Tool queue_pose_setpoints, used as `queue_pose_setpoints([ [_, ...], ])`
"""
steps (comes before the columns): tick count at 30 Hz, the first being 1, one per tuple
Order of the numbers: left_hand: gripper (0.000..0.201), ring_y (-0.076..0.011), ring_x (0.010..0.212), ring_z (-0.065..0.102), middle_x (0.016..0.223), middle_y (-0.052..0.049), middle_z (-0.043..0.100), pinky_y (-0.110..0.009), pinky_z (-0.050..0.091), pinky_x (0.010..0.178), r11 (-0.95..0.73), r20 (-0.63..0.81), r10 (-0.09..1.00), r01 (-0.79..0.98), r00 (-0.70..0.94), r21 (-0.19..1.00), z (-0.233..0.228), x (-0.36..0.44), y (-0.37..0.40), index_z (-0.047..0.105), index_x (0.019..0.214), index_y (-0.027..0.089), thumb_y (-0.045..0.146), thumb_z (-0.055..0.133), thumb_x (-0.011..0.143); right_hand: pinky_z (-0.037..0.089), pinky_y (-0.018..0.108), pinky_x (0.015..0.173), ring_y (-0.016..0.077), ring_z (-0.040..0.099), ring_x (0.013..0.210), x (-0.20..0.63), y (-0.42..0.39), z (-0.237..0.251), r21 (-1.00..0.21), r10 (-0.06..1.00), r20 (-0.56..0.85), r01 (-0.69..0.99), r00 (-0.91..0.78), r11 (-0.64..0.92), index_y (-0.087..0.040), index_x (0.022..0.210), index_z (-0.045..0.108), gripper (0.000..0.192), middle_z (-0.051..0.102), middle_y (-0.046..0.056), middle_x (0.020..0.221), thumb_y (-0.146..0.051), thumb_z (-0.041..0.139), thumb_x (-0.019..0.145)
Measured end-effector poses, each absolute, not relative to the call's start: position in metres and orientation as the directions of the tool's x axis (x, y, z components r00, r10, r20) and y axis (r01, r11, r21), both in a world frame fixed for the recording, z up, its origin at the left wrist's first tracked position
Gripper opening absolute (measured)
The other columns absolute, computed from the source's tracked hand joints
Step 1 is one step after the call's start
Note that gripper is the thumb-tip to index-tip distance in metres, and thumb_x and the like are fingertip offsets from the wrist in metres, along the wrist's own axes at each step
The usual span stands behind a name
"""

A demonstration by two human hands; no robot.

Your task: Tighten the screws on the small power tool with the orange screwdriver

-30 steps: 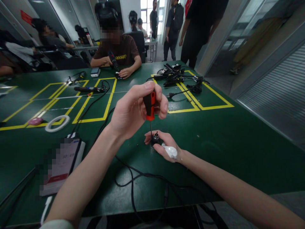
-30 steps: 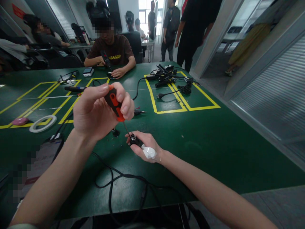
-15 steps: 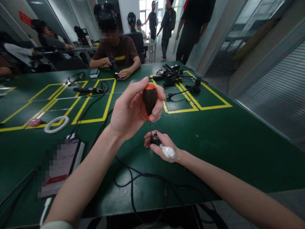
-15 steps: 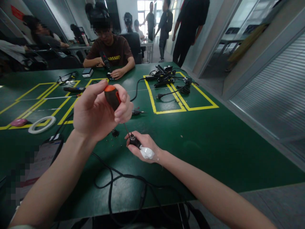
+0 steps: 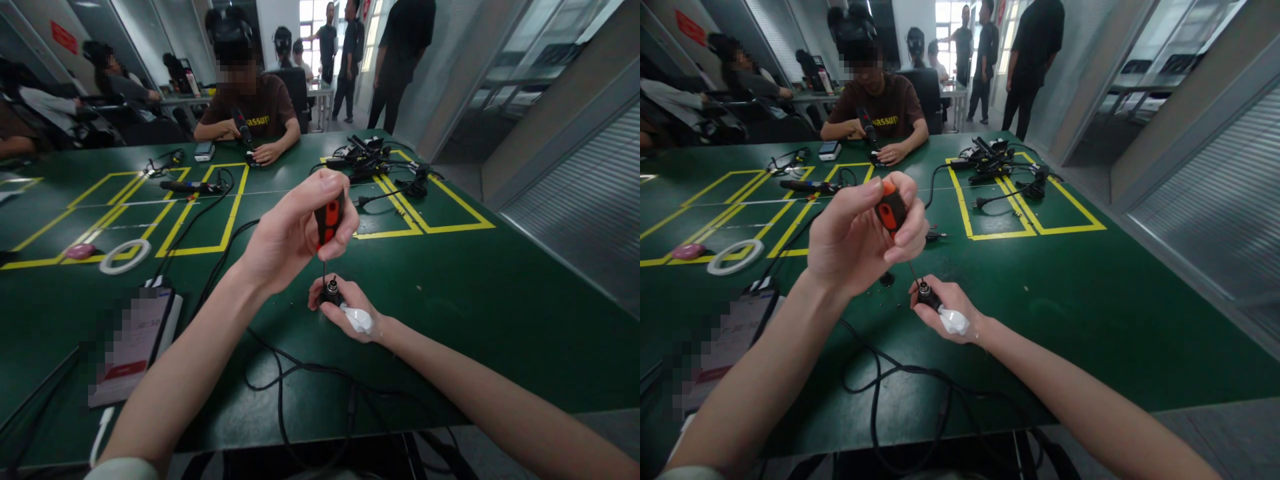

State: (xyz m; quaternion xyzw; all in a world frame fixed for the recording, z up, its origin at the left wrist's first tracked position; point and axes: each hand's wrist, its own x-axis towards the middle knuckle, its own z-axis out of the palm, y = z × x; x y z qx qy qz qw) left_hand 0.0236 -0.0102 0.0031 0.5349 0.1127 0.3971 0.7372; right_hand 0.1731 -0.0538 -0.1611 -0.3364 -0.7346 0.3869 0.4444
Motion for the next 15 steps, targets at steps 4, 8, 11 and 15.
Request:
queue_pose_setpoints([
  [4,0.046,-0.0059,0.043,0.04,0.054,0.003,0.049,-0.018,0.036,0.044,0.116,0.276,0.69,-0.479,0.669,0.87,0.005,0.022,-0.009,0.067,0.089,0.013,0.056,0.056,0.099,0.056,0.035,0.072,0.0204,0.071,0.075,0.173,-0.056,-0.159,-0.89,0.835,0.406,0.045,-0.372,0.453,-0.02,0.118,0.059,0.036,0.076,0.007,0.091,-0.05,0.056,0.098],
  [8,0.062,-0.0076,0.045,0.044,0.053,0.001,0.047,-0.019,0.04,0.047,0.148,0.252,0.688,-0.471,0.681,0.87,0.005,0.021,-0.008,0.071,0.084,0.012,0.063,0.042,0.102,0.055,0.036,0.076,0.0226,0.072,0.082,0.168,-0.06,-0.154,-0.926,0.901,0.378,-0.105,-0.214,0.363,-0.019,0.109,0.065,0.048,0.078,0.009,0.09,-0.064,0.052,0.099],
  [11,0.063,-0.0081,0.045,0.046,0.053,0.0,0.048,-0.02,0.042,0.047,0.147,0.237,0.699,-0.459,0.675,0.876,0.005,0.022,-0.008,0.07,0.077,0.014,0.062,0.039,0.104,0.056,0.036,0.078,0.0235,0.073,0.081,0.162,-0.058,-0.151,-0.941,0.962,0.257,-0.25,-0.089,0.228,-0.02,0.092,0.068,0.05,0.079,0.008,0.083,-0.068,0.054,0.096],
  [15,0.06,-0.0078,0.045,0.046,0.053,0.001,0.05,-0.021,0.043,0.047,0.135,0.235,0.691,-0.442,0.684,0.887,0.005,0.024,-0.009,0.069,0.075,0.014,0.061,0.044,0.103,0.056,0.037,0.077,0.0229,0.072,0.071,0.156,-0.053,-0.15,-0.918,0.99,0.095,-0.393,-0.101,0.048,-0.02,0.078,0.066,0.053,0.075,0.005,0.07,-0.071,0.06,0.091],
])
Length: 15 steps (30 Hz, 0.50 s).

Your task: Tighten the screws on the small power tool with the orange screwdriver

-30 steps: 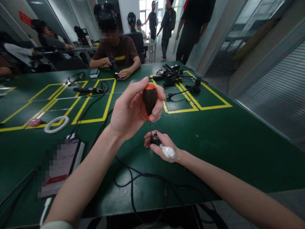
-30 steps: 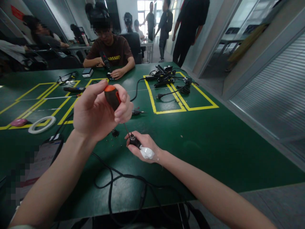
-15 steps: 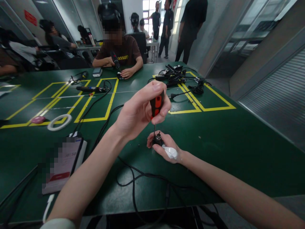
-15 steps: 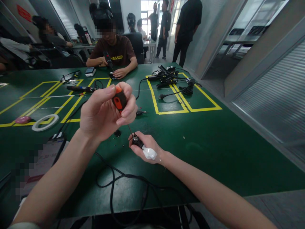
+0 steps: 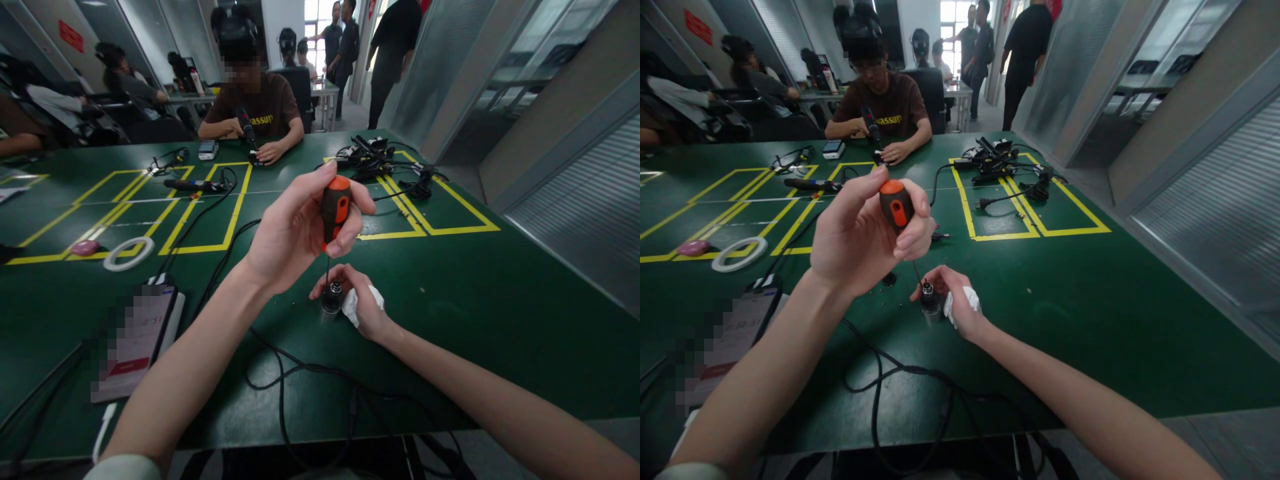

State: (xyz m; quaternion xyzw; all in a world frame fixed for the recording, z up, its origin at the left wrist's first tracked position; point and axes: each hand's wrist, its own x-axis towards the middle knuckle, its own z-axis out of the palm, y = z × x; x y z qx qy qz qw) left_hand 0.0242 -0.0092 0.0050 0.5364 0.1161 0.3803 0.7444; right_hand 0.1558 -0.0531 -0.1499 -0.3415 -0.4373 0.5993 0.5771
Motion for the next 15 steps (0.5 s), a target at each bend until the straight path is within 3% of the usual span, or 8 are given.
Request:
queue_pose_setpoints([
  [3,0.058,-0.0078,0.045,0.049,0.055,0.001,0.052,-0.021,0.044,0.048,0.142,0.223,0.693,-0.433,0.685,0.89,0.0057,0.0249,-0.0103,0.064,0.072,0.015,0.062,0.046,0.102,0.055,0.037,0.076,0.0228,0.071,0.066,0.1531,-0.0511,-0.1494,-0.908,0.983,0.055,-0.419,-0.172,-0.022,-0.019,0.078,0.068,0.054,0.073,0.005,0.066,-0.071,0.059,0.091],
  [9,0.053,-0.0084,0.049,0.056,0.062,0.0,0.059,-0.02,0.049,0.05,0.147,0.227,0.708,-0.454,0.669,0.879,0.0048,0.0245,-0.0116,0.058,0.077,0.016,0.063,0.049,0.101,0.054,0.038,0.08,0.0231,0.07,0.068,0.1493,-0.0516,-0.1513,-0.932,0.971,0.073,-0.363,-0.229,-0.015,-0.016,0.074,0.072,0.063,0.073,0.007,0.065,-0.073,0.053,0.094],
  [15,0.046,-0.0055,0.043,0.042,0.054,0.004,0.049,-0.017,0.038,0.044,0.122,0.272,0.679,-0.47,0.682,0.874,0.003,0.0235,-0.0106,0.059,0.081,0.017,0.06,0.058,0.097,0.053,0.034,0.071,0.0191,0.065,0.058,0.148,-0.052,-0.1556,-0.93,0.958,0.041,-0.36,-0.284,-0.067,-0.017,0.066,0.067,0.065,0.067,0.004,0.056,-0.074,0.053,0.093],
])
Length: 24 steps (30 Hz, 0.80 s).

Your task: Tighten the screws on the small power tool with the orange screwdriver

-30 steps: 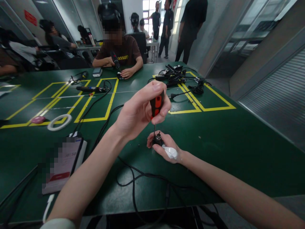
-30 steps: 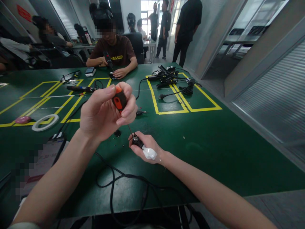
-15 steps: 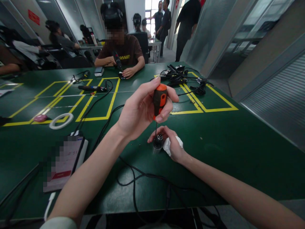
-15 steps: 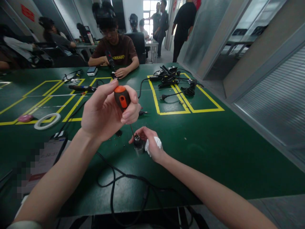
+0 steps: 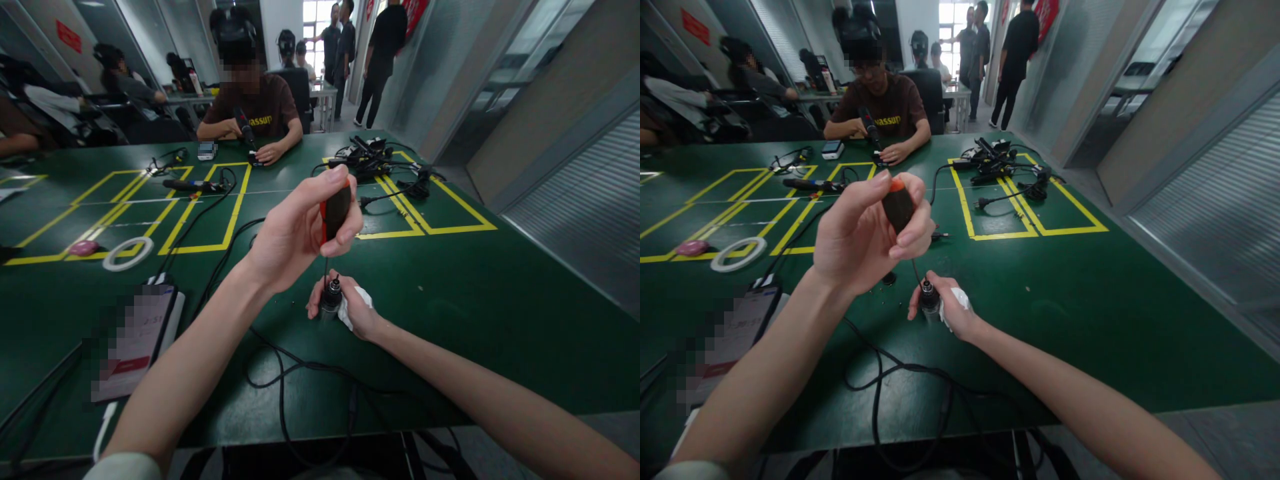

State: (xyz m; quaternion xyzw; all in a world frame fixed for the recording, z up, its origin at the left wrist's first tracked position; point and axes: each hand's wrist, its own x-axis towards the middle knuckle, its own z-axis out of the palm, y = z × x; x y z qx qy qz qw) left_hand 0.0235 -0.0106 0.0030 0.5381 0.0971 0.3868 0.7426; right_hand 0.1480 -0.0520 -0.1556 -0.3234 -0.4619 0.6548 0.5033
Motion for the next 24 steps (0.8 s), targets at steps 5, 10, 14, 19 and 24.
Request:
queue_pose_setpoints([
  [5,0.053,-0.0059,0.044,0.039,0.054,0.003,0.045,-0.019,0.036,0.045,0.129,0.253,0.666,-0.443,0.701,0.887,0.0041,0.0224,-0.0086,0.065,0.079,0.014,0.064,0.056,0.096,0.051,0.033,0.067,0.0167,0.06,0.052,0.1488,-0.0518,-0.1572,-0.925,0.957,0.029,-0.372,-0.288,-0.084,-0.017,0.065,0.068,0.063,0.063,0.002,0.051,-0.073,0.055,0.092],
  [10,0.053,-0.008,0.044,0.046,0.056,0.002,0.05,-0.021,0.04,0.045,0.11,0.224,0.699,-0.412,0.679,0.904,0.0054,0.0242,-0.0099,0.062,0.075,0.016,0.062,0.05,0.099,0.05,0.032,0.063,0.0163,0.058,0.05,0.1485,-0.0529,-0.1575,-0.926,0.961,0.017,-0.367,-0.277,-0.09,-0.017,0.065,0.069,0.064,0.06,0.001,0.049,-0.074,0.055,0.091],
  [14,0.05,-0.0087,0.047,0.052,0.059,0.002,0.054,-0.021,0.045,0.047,0.118,0.218,0.705,-0.415,0.674,0.902,0.0048,0.0251,-0.0118,0.059,0.077,0.018,0.062,0.052,0.098,0.05,0.032,0.063,0.0165,0.058,0.05,0.1486,-0.0537,-0.156,-0.929,0.962,0.015,-0.36,-0.273,-0.087,-0.018,0.064,0.068,0.064,0.06,0.001,0.048,-0.074,0.056,0.091],
  [19,0.045,-0.0074,0.045,0.049,0.059,0.002,0.055,-0.02,0.043,0.046,0.121,0.249,0.687,-0.445,0.683,0.887,0.0013,0.025,-0.0107,0.059,0.081,0.018,0.06,0.057,0.097,0.049,0.031,0.061,0.017,0.058,0.051,0.1488,-0.054,-0.1548,-0.933,0.963,0.018,-0.352,-0.269,-0.081,-0.018,0.064,0.068,0.066,0.059,0.001,0.048,-0.077,0.055,0.09],
  [24,0.04,-0.0061,0.045,0.045,0.057,0.003,0.051,-0.018,0.04,0.046,0.121,0.29,0.666,-0.483,0.688,0.867,-0.0006,0.0248,-0.0097,0.063,0.085,0.016,0.055,0.063,0.096,0.049,0.032,0.062,0.0168,0.058,0.051,0.1491,-0.0542,-0.1546,-0.936,0.963,0.014,-0.341,-0.268,-0.081,-0.018,0.064,0.068,0.067,0.058,0.001,0.047,-0.077,0.053,0.091],
])
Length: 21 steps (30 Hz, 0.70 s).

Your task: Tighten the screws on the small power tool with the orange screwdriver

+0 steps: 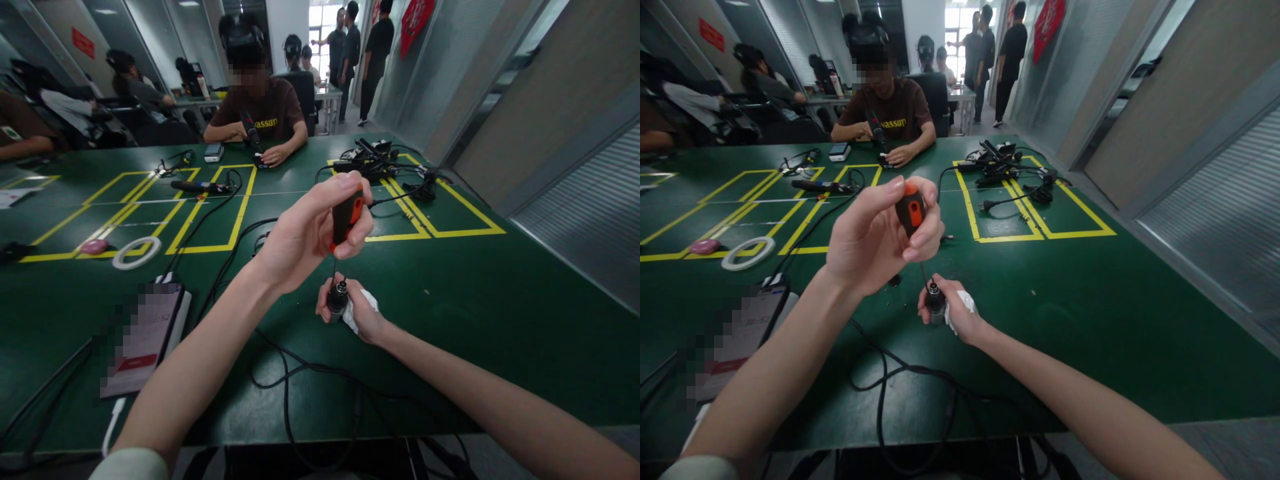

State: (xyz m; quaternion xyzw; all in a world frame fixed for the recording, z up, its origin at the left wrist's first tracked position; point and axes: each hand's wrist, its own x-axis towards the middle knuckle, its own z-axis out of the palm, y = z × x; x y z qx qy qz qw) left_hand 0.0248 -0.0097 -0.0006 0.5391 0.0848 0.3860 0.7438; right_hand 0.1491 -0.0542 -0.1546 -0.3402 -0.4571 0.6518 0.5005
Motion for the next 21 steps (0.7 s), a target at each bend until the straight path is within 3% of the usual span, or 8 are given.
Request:
queue_pose_setpoints([
  [5,0.045,-0.0067,0.047,0.042,0.057,0.002,0.047,-0.02,0.039,0.046,0.137,0.277,0.656,-0.472,0.702,0.871,0.0004,0.0234,-0.0088,0.071,0.084,0.012,0.054,0.06,0.097,0.048,0.032,0.061,0.0174,0.058,0.052,0.1488,-0.0544,-0.1544,-0.938,0.964,0.009,-0.337,-0.265,-0.084,-0.018,0.065,0.068,0.066,0.058,0.001,0.048,-0.076,0.053,0.092],
  [9,0.055,-0.0079,0.046,0.045,0.056,0.001,0.046,-0.021,0.04,0.046,0.168,0.222,0.682,-0.445,0.697,0.88,0.0032,0.0237,-0.0087,0.067,0.074,0.014,0.059,0.048,0.101,0.047,0.032,0.06,0.0173,0.057,0.051,0.1488,-0.0542,-0.1543,-0.935,0.964,0.002,-0.342,-0.267,-0.093,-0.018,0.064,0.068,0.065,0.059,0.001,0.048,-0.077,0.056,0.089],
  [21,0.05,-0.0089,0.049,0.052,0.059,0.001,0.056,-0.021,0.046,0.05,0.144,0.241,0.675,-0.445,0.697,0.884,0.0031,0.0247,-0.0103,0.059,0.078,0.016,0.063,0.056,0.096,0.05,0.032,0.063,0.0171,0.057,0.052,0.1487,-0.0542,-0.1551,-0.93,0.963,0.0,-0.354,-0.27,-0.099,-0.018,0.064,0.068,0.064,0.059,0.001,0.048,-0.076,0.057,0.089],
])
